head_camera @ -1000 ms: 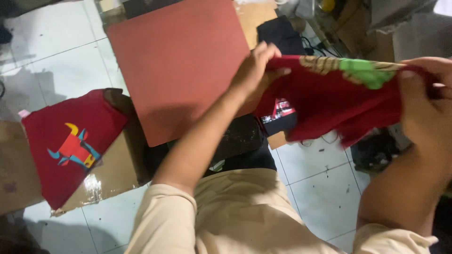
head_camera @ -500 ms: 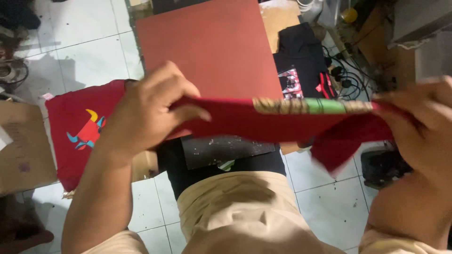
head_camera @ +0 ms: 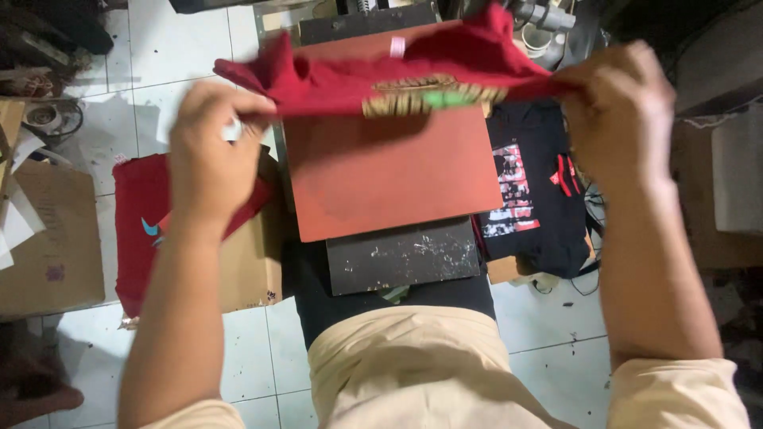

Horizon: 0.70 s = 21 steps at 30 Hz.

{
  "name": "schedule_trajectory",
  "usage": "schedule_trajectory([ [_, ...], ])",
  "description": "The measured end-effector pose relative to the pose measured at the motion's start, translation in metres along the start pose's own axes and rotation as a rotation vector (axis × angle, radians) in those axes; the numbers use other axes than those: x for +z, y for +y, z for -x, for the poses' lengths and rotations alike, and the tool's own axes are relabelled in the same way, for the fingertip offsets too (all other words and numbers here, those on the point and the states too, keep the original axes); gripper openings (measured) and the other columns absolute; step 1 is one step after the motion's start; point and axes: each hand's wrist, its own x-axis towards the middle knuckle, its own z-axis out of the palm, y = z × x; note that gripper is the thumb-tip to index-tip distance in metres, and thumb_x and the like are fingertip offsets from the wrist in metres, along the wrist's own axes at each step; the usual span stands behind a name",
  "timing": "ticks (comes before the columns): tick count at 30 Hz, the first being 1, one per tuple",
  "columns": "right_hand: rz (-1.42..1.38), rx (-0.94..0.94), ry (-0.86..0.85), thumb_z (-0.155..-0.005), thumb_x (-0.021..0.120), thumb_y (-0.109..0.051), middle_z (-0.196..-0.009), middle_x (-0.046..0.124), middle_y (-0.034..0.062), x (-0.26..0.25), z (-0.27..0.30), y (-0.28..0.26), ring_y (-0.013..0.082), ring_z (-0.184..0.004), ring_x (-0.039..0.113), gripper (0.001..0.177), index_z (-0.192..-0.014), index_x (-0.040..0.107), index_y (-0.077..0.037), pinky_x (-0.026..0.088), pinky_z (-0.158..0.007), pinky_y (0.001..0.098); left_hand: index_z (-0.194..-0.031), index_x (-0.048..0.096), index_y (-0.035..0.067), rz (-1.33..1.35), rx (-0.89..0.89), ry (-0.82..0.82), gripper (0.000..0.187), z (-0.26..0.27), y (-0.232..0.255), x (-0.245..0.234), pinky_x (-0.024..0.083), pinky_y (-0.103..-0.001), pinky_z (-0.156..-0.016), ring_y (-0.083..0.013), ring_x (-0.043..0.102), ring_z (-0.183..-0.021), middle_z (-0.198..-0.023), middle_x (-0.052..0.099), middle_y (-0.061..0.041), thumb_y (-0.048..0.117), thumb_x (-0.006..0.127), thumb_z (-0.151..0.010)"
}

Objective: Aligning and heat pressing graphics onto t-shirts using a manual heat press machine

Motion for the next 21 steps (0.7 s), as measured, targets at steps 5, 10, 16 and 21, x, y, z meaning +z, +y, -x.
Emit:
schedule_trajectory([
  [5,0.110,0.073,-0.059,-0.087,0.075,0.004,-0.106,0.066,0.0109,0.134,0.086,0.032,0.0318,-0.105,0.063,0.014,-0.094,0.071,-0.009,0.049,-0.090,0.0420,-0.100,0.073,0.021,-0.086,-0.319,-0.080,0.022,0.095,-0.064,0.097,0.053,-0.045,-0.088,-0.0314,0.064,-0.103,-0.102,0.064,-0.004,0.002,0.076,-0.088],
  [10,0.101,0.264,-0.193,-0.092,0.064,-0.015,-0.108,0.064,0.0048,0.197,0.157,0.010,0.0287,-0.098,0.060,0.016,-0.105,0.073,-0.019,0.045,-0.081,0.0394,-0.107,0.071,0.024,-0.234,-0.495,-0.355,0.021,0.175,-0.082,0.152,0.055,-0.048,-0.087,-0.0307,0.066,-0.107,-0.107,0.066,-0.002,0.010,0.069,-0.091],
  [16,0.059,0.375,-0.194,-0.080,0.075,-0.013,-0.111,0.064,0.0029,0.181,0.157,0.005,0.0327,-0.105,0.063,0.015,-0.094,0.075,-0.019,0.051,-0.086,0.0451,-0.101,0.073,0.026,-0.228,-0.489,-0.238,0.016,0.194,-0.069,0.157,0.054,-0.044,-0.084,-0.0272,0.065,-0.099,-0.098,0.062,0.001,0.018,0.070,-0.088],
  [21,-0.037,0.619,-0.082,-0.084,0.080,-0.016,-0.094,0.062,0.0076,0.201,0.158,0.022,0.0332,-0.089,0.067,0.025,-0.108,0.072,-0.014,0.053,-0.079,0.0448,-0.119,0.068,0.014,-0.009,-0.737,-0.026,0.036,0.176,-0.056,0.160,0.053,-0.048,-0.088,-0.0351,0.065,-0.100,-0.100,0.064,-0.009,0.030,0.077,-0.088],
])
